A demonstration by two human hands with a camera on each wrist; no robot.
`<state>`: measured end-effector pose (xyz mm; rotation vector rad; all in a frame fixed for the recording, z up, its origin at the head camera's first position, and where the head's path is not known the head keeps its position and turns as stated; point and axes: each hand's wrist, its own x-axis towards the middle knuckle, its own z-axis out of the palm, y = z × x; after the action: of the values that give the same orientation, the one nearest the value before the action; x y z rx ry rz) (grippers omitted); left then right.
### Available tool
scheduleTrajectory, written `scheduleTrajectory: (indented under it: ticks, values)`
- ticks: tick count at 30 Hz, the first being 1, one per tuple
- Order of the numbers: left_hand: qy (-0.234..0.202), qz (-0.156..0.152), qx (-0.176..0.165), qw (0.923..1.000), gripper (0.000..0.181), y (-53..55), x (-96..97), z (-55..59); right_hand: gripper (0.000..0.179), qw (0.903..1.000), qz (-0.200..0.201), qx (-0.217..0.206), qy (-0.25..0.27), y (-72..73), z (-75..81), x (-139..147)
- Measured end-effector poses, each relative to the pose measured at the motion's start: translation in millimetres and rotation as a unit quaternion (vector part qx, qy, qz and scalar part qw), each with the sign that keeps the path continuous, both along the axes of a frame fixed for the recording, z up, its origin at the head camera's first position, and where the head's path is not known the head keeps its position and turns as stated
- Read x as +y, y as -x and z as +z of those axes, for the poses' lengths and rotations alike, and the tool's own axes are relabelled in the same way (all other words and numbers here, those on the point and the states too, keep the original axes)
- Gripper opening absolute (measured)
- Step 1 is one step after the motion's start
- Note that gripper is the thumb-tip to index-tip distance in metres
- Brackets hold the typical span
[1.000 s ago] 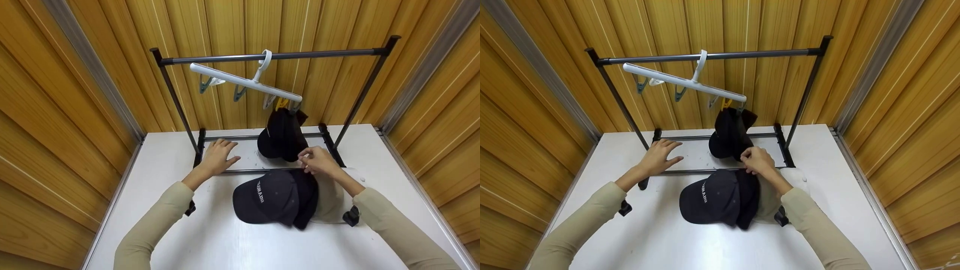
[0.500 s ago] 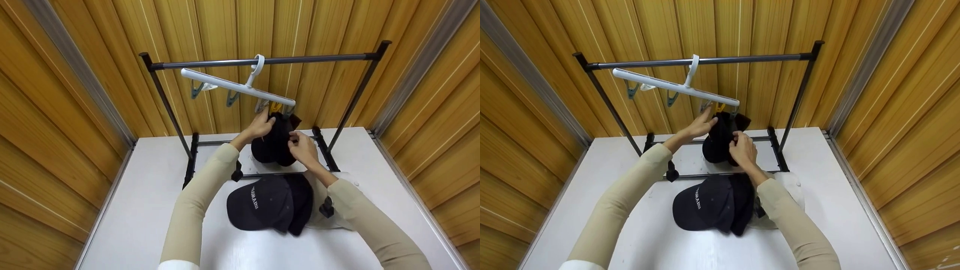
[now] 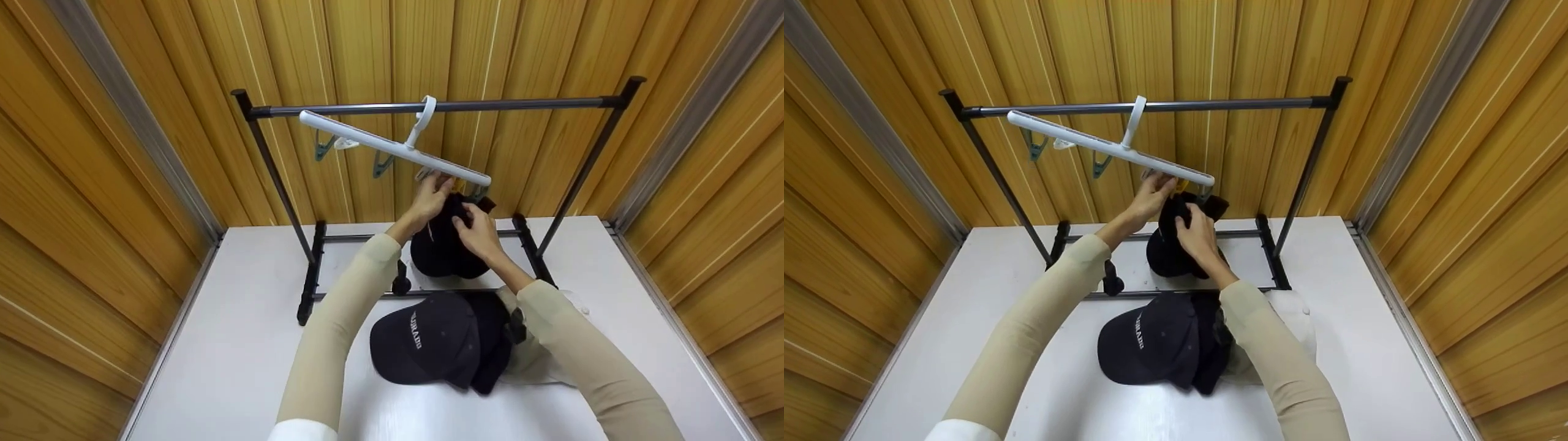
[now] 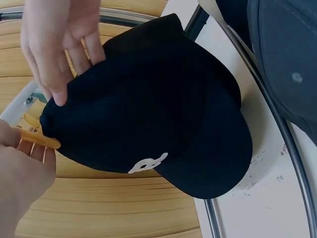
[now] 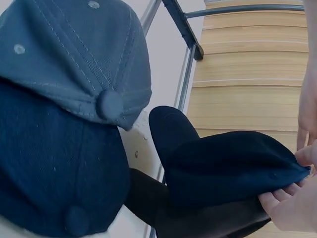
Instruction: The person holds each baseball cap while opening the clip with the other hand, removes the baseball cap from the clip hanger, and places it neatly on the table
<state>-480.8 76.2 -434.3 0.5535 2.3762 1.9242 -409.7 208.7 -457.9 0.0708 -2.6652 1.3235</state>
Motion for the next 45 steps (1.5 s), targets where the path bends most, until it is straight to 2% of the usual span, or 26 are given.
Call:
scheduleTrajectory:
  ticks: [5,10,15,18,22,27,34,39,43,45]
  values:
    - [-0.019,-0.033,-0.017,0.9991,0.033,-1.3,-1.7,-0.4,0.042,0.9991,-0.007,-0.023,0.036,0.5,-5.1,1]
    - [-0.056,-0.036,-0.041,0.997,0.032,-0.7,-3.7,-1.9,0.042,0.9956,-0.002,-0.051,0.079,0.3,-7.2,-1]
    - [-0.093,-0.043,-0.064,0.9927,0.039,-0.2,-6.5,-3.9,0.042,0.9844,0.021,-0.094,0.148,-3.0,-8.8,-8]
    - [-0.098,-0.045,-0.067,0.9919,0.04,-0.8,-7.3,-2.9,0.043,0.9767,0.024,-0.116,0.179,-4.6,-10.2,-11]
    - [-0.1,-0.048,-0.071,0.9913,0.04,-1.7,-7.3,-2.2,0.044,0.9711,0.02,-0.131,0.199,-5.9,-12.8,-13]
    - [-0.101,-0.054,-0.088,0.9894,0.045,-2.0,-7.3,-2.0,0.044,0.9678,0.035,-0.14,0.206,-7.2,-15.6,-15]
    - [-0.043,-0.05,-0.091,0.9936,0.048,-3.7,-15.1,-6.4,0.043,0.9665,0.03,-0.136,0.216,-11.3,-18.0,-13]
    - [-0.009,-0.04,-0.093,0.9948,0.053,-7.1,-35.1,-9.4,0.047,0.9562,0.032,-0.144,0.253,-14.9,-18.0,-9]
    - [0.047,-0.044,-0.072,0.9953,0.062,-10.7,-54.6,-12.4,0.05,0.947,0.031,-0.154,0.28,-15.6,-17.7,-4]
    - [0.091,-0.047,-0.042,0.9939,0.065,-13.6,-64.5,-13.1,0.051,0.9402,0.032,-0.16,0.299,-15.0,-17.4,0]
